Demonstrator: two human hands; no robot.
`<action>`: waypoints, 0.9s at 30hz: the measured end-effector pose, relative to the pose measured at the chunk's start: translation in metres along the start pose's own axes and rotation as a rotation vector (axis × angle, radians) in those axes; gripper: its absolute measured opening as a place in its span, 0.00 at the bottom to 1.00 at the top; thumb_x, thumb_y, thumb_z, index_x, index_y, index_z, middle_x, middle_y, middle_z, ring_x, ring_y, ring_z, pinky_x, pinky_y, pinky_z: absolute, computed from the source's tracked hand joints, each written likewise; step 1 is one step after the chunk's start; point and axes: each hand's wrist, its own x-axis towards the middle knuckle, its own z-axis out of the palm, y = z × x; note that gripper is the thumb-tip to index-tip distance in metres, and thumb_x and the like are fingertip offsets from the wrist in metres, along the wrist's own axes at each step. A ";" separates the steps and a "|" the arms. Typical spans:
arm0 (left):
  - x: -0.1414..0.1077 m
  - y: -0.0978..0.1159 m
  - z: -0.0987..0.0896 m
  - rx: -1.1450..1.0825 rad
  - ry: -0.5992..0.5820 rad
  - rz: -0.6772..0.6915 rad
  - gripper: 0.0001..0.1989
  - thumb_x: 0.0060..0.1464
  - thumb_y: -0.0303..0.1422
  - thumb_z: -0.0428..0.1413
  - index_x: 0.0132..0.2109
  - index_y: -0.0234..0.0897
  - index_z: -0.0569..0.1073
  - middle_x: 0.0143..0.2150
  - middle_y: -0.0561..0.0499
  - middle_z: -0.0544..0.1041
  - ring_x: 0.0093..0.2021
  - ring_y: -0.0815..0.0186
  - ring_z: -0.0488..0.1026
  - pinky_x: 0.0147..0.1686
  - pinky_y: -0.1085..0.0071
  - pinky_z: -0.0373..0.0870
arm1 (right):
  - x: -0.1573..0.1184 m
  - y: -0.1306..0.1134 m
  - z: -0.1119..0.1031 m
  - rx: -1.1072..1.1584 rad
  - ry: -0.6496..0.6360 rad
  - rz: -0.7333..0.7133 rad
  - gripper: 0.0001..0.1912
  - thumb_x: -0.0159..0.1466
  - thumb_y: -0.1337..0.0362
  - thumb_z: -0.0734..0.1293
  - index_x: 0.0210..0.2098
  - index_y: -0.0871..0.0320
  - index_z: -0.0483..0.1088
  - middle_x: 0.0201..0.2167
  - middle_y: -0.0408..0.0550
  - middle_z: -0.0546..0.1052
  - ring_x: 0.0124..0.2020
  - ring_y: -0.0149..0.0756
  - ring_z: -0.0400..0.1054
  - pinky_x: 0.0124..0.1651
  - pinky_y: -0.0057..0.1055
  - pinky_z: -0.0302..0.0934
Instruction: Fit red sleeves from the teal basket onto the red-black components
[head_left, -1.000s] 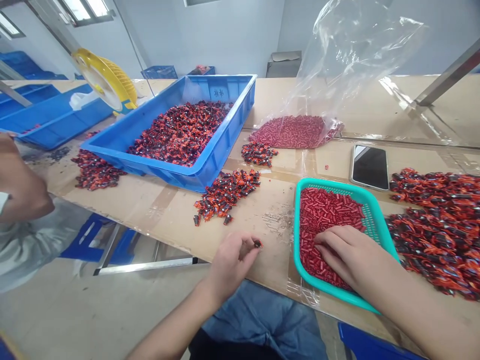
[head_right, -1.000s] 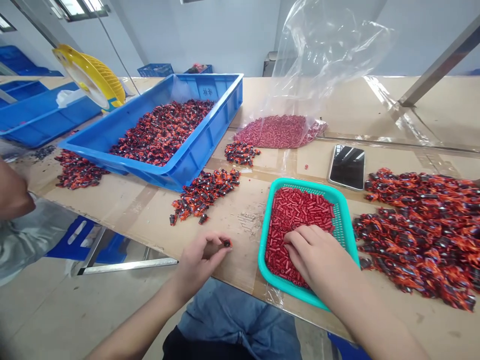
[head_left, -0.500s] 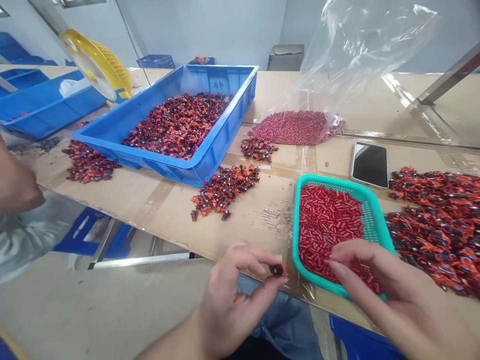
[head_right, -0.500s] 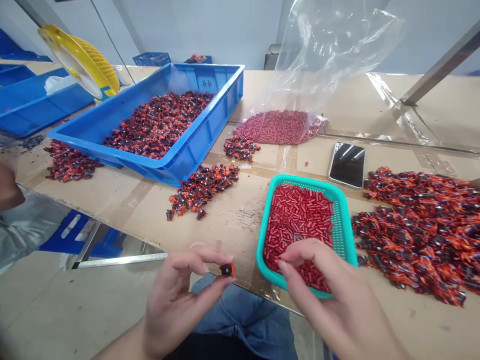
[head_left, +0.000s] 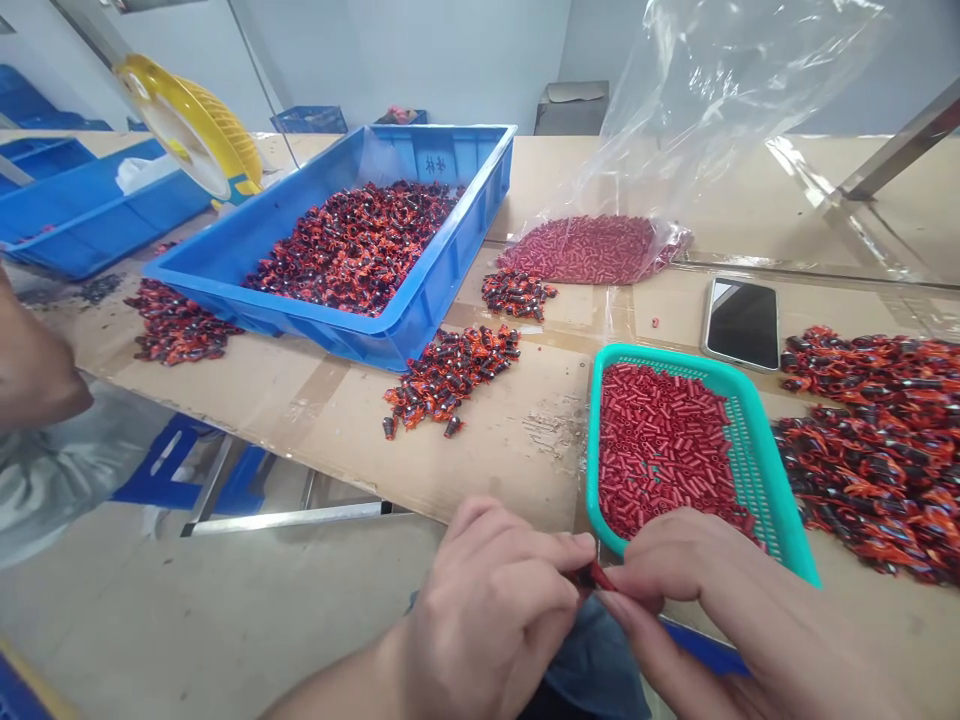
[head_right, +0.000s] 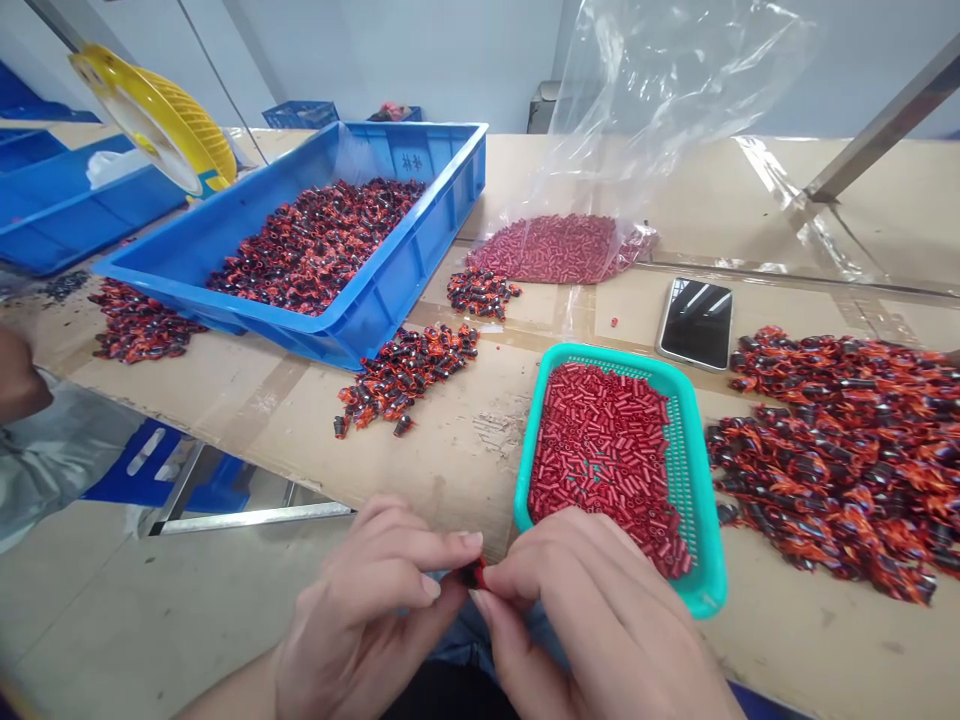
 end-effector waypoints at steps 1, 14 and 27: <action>0.000 -0.001 -0.001 0.003 -0.010 0.012 0.12 0.62 0.18 0.60 0.46 0.38 0.68 0.46 0.48 0.86 0.37 0.69 0.82 0.44 0.67 0.71 | 0.000 0.000 0.000 0.012 -0.010 0.000 0.06 0.71 0.71 0.66 0.41 0.53 0.66 0.32 0.42 0.76 0.32 0.30 0.74 0.37 0.23 0.70; 0.002 0.002 -0.004 0.047 -0.092 0.033 0.09 0.65 0.19 0.57 0.38 0.37 0.71 0.47 0.50 0.86 0.40 0.71 0.81 0.47 0.69 0.69 | -0.002 -0.003 -0.003 0.038 -0.009 0.005 0.07 0.70 0.72 0.65 0.42 0.53 0.67 0.33 0.41 0.76 0.34 0.27 0.74 0.39 0.20 0.70; -0.011 0.026 0.011 -0.048 0.094 -0.046 0.08 0.73 0.31 0.54 0.53 0.38 0.76 0.40 0.51 0.88 0.32 0.69 0.83 0.33 0.66 0.73 | -0.010 0.003 0.004 0.865 -0.267 0.485 0.21 0.67 0.41 0.69 0.45 0.52 0.74 0.36 0.44 0.75 0.38 0.35 0.72 0.41 0.25 0.69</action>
